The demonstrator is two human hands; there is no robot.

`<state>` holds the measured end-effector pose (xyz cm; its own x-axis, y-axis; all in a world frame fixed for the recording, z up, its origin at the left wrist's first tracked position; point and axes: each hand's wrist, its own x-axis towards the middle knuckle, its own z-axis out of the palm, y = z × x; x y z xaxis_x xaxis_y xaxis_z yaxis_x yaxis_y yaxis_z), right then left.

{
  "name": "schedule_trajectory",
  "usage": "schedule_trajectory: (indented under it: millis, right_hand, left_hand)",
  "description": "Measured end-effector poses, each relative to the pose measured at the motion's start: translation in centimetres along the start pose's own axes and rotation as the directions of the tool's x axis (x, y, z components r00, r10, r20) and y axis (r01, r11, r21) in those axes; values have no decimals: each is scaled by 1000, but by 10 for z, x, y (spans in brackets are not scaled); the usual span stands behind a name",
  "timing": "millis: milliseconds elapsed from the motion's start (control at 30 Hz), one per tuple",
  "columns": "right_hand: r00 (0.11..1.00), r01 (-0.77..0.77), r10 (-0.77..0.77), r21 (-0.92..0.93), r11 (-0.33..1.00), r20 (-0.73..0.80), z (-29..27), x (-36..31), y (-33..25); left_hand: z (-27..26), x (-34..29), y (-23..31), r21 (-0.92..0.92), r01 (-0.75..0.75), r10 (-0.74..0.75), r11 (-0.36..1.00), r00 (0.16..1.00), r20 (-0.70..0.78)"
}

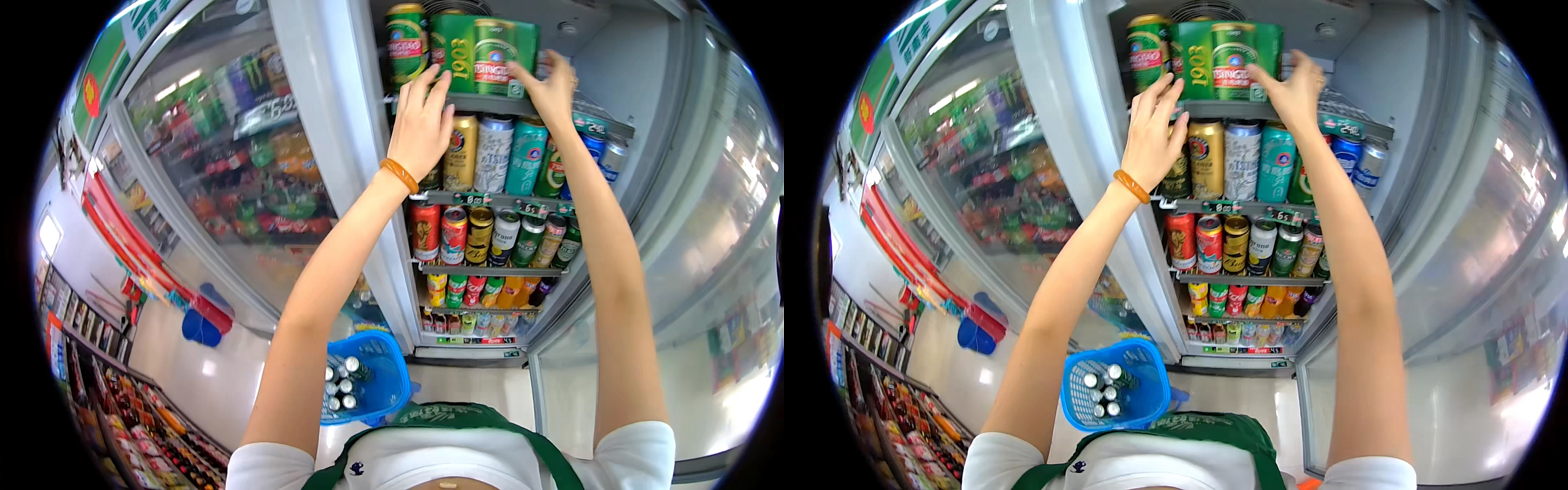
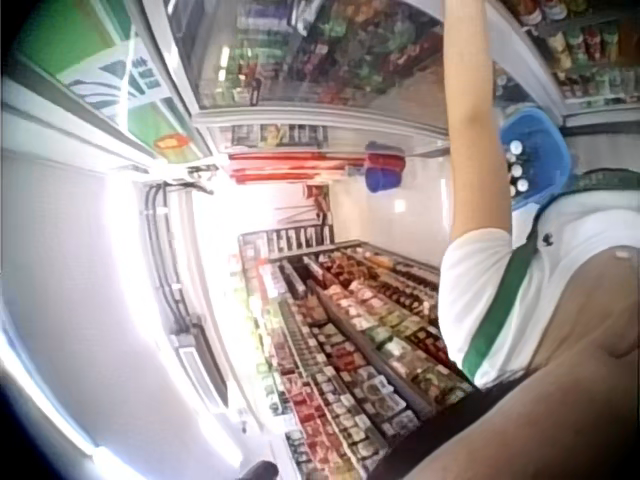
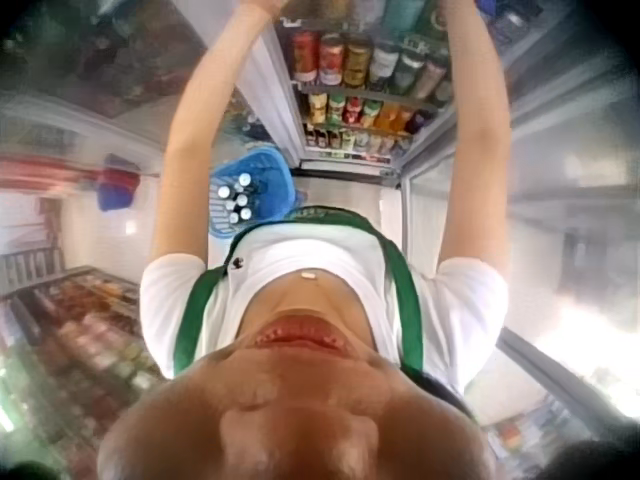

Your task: The person repeatedly takes cans of Tsingtao beer and a six-pack from a refrigerated display case and places them into a blue shopping basket. The person also takes a six-pack of beer from the basket and places it back into the refrigerator.

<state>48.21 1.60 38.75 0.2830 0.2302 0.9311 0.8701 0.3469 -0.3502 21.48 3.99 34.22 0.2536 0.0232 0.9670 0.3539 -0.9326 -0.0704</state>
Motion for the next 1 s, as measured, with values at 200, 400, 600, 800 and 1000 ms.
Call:
schedule_trajectory:
  millis: [200, 400, 600, 800, 1000]
  right_hand:
    - [972, 231, -220, 159, 960, -84, 56, -161, -97]
    - [875, 89, -330, 553, 829, 353, 126, -338, -207]
    - [599, -198, -470, 689, 697, 648, 203, -516, -259]
    - [175, -477, -456, 480, 736, 873, 260, -684, -285]
    - [-132, -139, -503, 486, 863, 854, 324, -840, -314]
  left_hand:
    - [-91, -96, 9, -93, 131, -126, 987, 990, 61]
    - [-214, -275, -1, 26, 411, -404, 911, 880, 250]
    - [-343, -486, -7, 240, 789, -811, 566, 481, 333]
    - [-422, -663, 27, 398, 910, -994, 111, 94, 63]
    - [-415, -814, 49, 410, 908, -996, -84, -81, -23]
